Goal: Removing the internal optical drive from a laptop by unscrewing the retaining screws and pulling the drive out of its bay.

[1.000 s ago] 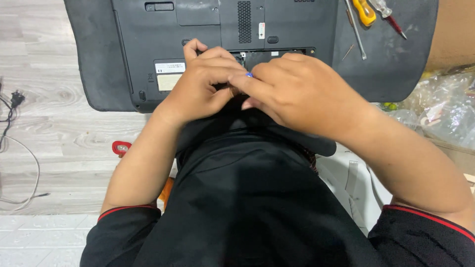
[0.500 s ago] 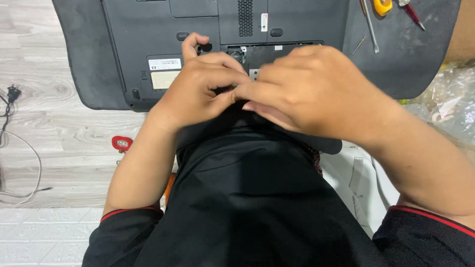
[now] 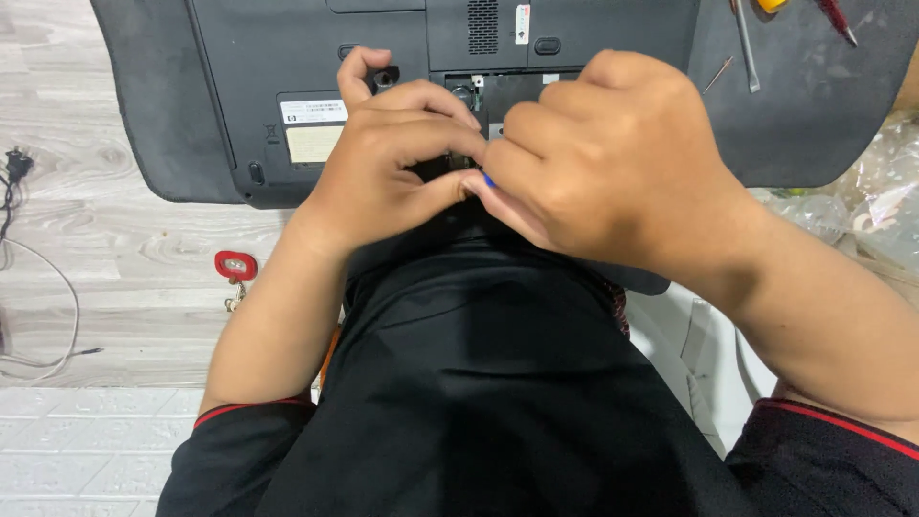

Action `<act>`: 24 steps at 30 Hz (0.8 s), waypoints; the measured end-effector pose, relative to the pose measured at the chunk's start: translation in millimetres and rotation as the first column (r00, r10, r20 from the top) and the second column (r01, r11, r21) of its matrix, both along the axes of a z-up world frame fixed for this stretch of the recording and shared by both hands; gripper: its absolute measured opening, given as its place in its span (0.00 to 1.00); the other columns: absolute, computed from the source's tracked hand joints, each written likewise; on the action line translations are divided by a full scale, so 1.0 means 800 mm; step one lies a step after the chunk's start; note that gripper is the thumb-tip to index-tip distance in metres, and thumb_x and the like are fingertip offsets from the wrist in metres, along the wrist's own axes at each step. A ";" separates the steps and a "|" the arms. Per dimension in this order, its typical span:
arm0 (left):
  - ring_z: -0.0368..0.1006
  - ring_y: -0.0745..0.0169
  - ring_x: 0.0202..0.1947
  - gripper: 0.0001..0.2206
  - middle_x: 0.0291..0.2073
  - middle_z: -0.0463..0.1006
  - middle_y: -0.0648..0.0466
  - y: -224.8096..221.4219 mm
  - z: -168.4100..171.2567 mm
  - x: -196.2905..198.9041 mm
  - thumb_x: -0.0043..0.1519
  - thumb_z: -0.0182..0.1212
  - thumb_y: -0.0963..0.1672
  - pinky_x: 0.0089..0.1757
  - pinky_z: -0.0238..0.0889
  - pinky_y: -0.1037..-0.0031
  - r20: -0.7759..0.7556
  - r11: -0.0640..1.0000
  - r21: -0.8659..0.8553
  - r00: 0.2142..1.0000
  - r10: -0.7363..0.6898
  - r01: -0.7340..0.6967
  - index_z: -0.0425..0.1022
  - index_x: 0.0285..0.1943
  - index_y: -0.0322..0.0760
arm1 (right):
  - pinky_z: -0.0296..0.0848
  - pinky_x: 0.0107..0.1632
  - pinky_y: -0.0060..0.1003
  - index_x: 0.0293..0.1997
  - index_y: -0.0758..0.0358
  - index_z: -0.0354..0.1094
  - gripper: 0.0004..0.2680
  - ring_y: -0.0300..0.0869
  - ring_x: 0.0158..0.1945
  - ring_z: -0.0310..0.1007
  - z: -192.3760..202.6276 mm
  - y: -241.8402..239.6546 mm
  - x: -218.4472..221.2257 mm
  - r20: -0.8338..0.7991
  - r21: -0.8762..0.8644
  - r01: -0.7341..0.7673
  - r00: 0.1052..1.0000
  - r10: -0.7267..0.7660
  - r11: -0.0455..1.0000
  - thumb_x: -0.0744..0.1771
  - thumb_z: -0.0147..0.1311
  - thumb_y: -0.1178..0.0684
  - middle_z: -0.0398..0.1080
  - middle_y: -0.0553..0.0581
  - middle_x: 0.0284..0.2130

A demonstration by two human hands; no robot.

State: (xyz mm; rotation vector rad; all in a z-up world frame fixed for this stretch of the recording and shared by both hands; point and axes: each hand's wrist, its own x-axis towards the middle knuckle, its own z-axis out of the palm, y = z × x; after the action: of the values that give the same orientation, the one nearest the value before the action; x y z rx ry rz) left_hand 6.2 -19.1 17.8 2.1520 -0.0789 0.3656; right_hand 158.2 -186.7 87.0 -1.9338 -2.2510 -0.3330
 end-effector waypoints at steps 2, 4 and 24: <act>0.76 0.65 0.45 0.06 0.37 0.80 0.64 0.003 0.002 0.004 0.68 0.63 0.48 0.58 0.33 0.52 0.027 0.999 0.044 0.999 -0.020 0.019 0.82 0.41 0.48 | 0.61 0.36 0.35 0.31 0.48 0.65 0.16 0.41 0.28 0.63 0.006 0.000 0.003 0.055 -0.024 0.034 0.998 -0.033 0.999 0.76 0.51 0.38 0.59 0.44 0.23; 0.76 0.62 0.46 0.05 0.37 0.82 0.66 0.006 0.001 0.006 0.69 0.62 0.46 0.56 0.34 0.51 0.054 0.995 0.089 0.998 -0.039 0.034 0.82 0.42 0.48 | 0.61 0.37 0.35 0.31 0.47 0.62 0.21 0.41 0.29 0.64 0.017 0.004 0.007 0.112 -0.047 0.067 0.992 -0.061 0.997 0.79 0.45 0.31 0.58 0.45 0.25; 0.72 0.63 0.46 0.08 0.35 0.81 0.64 0.009 0.002 0.006 0.63 0.55 0.38 0.57 0.34 0.52 -0.028 0.994 -0.009 0.994 -0.108 0.108 0.79 0.44 0.40 | 0.74 0.51 0.43 0.53 0.63 0.74 0.07 0.51 0.47 0.77 0.019 0.001 0.007 -0.398 -0.069 -0.194 0.905 0.152 0.979 0.71 0.55 0.62 0.77 0.58 0.50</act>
State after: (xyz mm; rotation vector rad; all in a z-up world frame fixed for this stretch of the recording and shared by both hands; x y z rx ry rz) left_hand 10.7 -11.7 19.8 2.1344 -0.1768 0.2714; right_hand 163.9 -186.2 102.5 -1.6451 -2.1800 0.1883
